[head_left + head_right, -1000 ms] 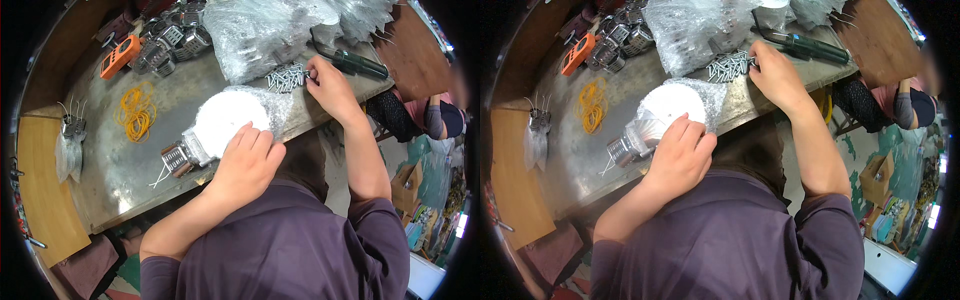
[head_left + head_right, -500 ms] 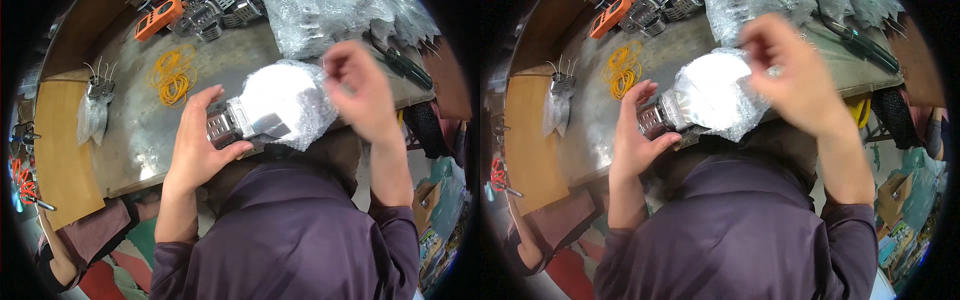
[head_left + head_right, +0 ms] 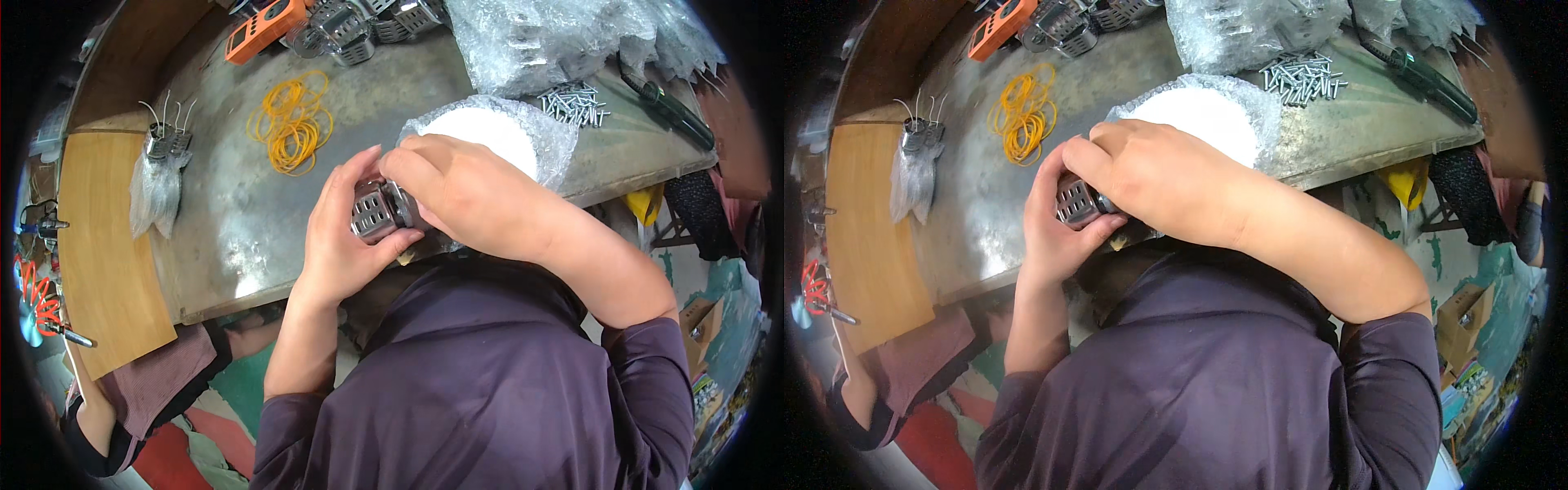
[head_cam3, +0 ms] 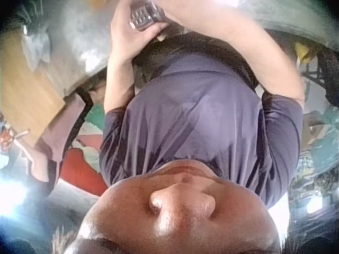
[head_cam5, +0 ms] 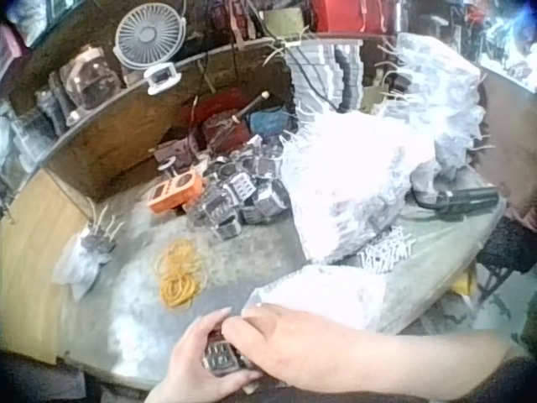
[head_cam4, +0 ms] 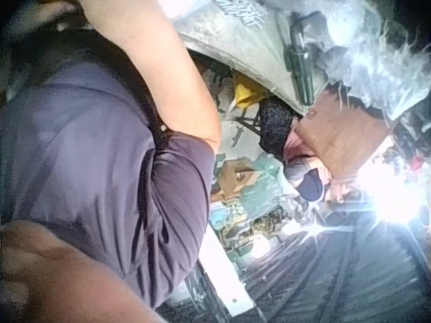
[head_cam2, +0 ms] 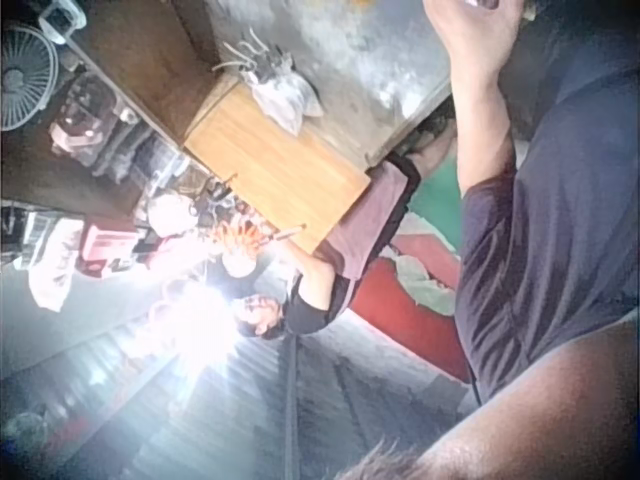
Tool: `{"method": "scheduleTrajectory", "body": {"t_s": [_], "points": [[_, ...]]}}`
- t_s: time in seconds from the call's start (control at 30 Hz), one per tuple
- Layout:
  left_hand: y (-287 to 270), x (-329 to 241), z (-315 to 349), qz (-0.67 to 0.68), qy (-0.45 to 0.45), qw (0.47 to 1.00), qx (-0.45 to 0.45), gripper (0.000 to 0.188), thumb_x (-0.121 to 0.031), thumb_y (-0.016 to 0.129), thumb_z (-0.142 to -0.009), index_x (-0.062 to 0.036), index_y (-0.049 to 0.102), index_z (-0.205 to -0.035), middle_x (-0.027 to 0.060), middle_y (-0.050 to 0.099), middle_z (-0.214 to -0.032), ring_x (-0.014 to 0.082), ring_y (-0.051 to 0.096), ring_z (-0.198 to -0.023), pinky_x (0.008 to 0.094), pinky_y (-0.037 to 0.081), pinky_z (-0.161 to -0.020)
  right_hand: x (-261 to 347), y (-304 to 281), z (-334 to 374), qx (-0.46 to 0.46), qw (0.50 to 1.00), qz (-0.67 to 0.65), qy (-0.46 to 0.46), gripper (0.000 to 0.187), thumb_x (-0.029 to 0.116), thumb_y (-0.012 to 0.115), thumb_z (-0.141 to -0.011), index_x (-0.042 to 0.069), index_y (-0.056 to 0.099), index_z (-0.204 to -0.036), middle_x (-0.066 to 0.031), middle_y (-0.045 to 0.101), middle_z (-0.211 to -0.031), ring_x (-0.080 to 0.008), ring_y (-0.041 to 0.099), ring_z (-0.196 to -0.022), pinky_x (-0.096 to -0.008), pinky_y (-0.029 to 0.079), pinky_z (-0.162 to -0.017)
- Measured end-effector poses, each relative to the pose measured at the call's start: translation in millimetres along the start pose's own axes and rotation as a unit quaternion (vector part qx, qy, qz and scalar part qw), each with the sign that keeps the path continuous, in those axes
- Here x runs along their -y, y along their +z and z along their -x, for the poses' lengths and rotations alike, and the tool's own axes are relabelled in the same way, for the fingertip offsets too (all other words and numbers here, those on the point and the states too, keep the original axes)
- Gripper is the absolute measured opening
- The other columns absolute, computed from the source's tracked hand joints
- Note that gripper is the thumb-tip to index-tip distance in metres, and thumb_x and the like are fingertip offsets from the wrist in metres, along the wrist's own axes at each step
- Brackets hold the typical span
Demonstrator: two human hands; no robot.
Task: Assembling small electrical/lighting components using an air screwdriver at a workstation.
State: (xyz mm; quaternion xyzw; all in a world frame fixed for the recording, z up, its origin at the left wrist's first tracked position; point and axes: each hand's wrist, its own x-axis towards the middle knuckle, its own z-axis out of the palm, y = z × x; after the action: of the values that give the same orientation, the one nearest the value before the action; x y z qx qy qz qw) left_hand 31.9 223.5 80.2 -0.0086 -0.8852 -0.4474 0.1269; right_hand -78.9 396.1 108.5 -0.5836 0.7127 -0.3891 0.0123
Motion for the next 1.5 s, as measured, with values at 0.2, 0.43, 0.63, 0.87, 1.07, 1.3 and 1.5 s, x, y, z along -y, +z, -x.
{"method": "scheduleTrajectory", "body": {"t_s": [0.2, 0.43, 0.63, 0.87, 1.07, 1.3, 1.5], "points": [[-4, -2, 3, -0.008, -0.011, 1.000, -0.009, 0.089, -0.013, 0.090, -0.059, -0.0011, 0.045, -0.134, 0.0146, 0.058, -0.120, 0.0250, 0.061, -0.107, 0.0363, 0.051, -0.092, 13, -12, 4, -0.041, 0.999, -0.012, -0.007, 0.029, 0.006, 0.057, -0.079, 0.002, 0.051, -0.108, -0.0150, 0.055, -0.099, -0.0328, 0.061, -0.089, -0.0394, 0.051, -0.076], [-3, 2, -2, -0.002, 0.024, 1.000, -0.002, 0.088, -0.019, 0.089, -0.061, -0.0013, 0.045, -0.135, 0.0163, 0.058, -0.120, 0.0260, 0.061, -0.107, 0.0366, 0.050, -0.093, -56, -119, 78, -0.190, 0.928, 0.180, 0.266, 0.014, 0.005, 0.064, -0.086, 0.002, 0.056, -0.097, -0.0154, 0.065, -0.086, -0.0308, 0.066, -0.076, -0.0354, 0.051, -0.068], [-2, 4, 1, -0.002, 0.025, 1.000, -0.004, 0.087, -0.021, 0.088, -0.062, -0.0010, 0.045, -0.135, 0.0170, 0.058, -0.119, 0.0264, 0.060, -0.108, 0.0371, 0.049, -0.094, -76, -115, 106, -0.071, 0.928, 0.302, 0.207, 0.017, 0.002, 0.060, -0.080, 0.005, 0.054, -0.096, -0.0131, 0.061, -0.093, -0.0338, 0.059, -0.092, -0.0418, 0.049, -0.076], [-5, 2, 5, 0.007, -0.023, 1.000, 0.000, 0.092, -0.026, 0.087, -0.064, -0.0013, 0.041, -0.139, 0.0173, 0.057, -0.123, 0.0256, 0.057, -0.112, 0.0380, 0.044, -0.099, -82, -114, 109, -0.025, 0.926, 0.354, 0.128, 0.017, 0.001, 0.058, -0.078, 0.005, 0.054, -0.095, -0.0100, 0.058, -0.091, -0.0315, 0.056, -0.090, -0.0414, 0.049, -0.074], [-1, 4, -2, 0.031, 0.039, 0.999, 0.009, 0.092, -0.010, 0.088, -0.060, -0.0025, 0.040, -0.139, 0.0177, 0.058, -0.121, 0.0261, 0.059, -0.110, 0.0372, 0.048, -0.096, -37, -100, 92, -0.195, 0.963, 0.006, 0.187, 0.025, -0.006, 0.059, -0.083, 0.003, 0.060, -0.106, -0.0057, 0.061, -0.094, -0.0152, 0.062, -0.087, -0.0267, 0.051, -0.077], [-4, 5, 1, 0.037, 0.022, 0.999, 0.003, 0.094, -0.010, 0.088, -0.060, -0.0042, 0.039, -0.140, 0.0172, 0.057, -0.123, 0.0264, 0.060, -0.107, 0.0375, 0.049, -0.094, 15, -3, 24, -0.042, 0.980, -0.169, 0.095, 0.026, -0.002, 0.063, -0.076, 0.003, 0.055, -0.100, -0.0134, 0.062, -0.090, -0.0317, 0.062, -0.084, -0.0388, 0.051, -0.074], [-1, 6, 0, 0.048, 0.035, 0.998, 0.006, 0.095, -0.009, 0.089, -0.059, -0.0045, 0.038, -0.140, 0.0164, 0.058, -0.122, 0.0263, 0.060, -0.106, 0.0372, 0.049, -0.094, 9, 6, 17, -0.059, 0.997, -0.004, 0.043, 0.027, 0.003, 0.061, -0.077, 0.003, 0.053, -0.103, -0.0159, 0.063, -0.094, -0.0357, 0.061, -0.088, -0.0424, 0.050, -0.075]]}}
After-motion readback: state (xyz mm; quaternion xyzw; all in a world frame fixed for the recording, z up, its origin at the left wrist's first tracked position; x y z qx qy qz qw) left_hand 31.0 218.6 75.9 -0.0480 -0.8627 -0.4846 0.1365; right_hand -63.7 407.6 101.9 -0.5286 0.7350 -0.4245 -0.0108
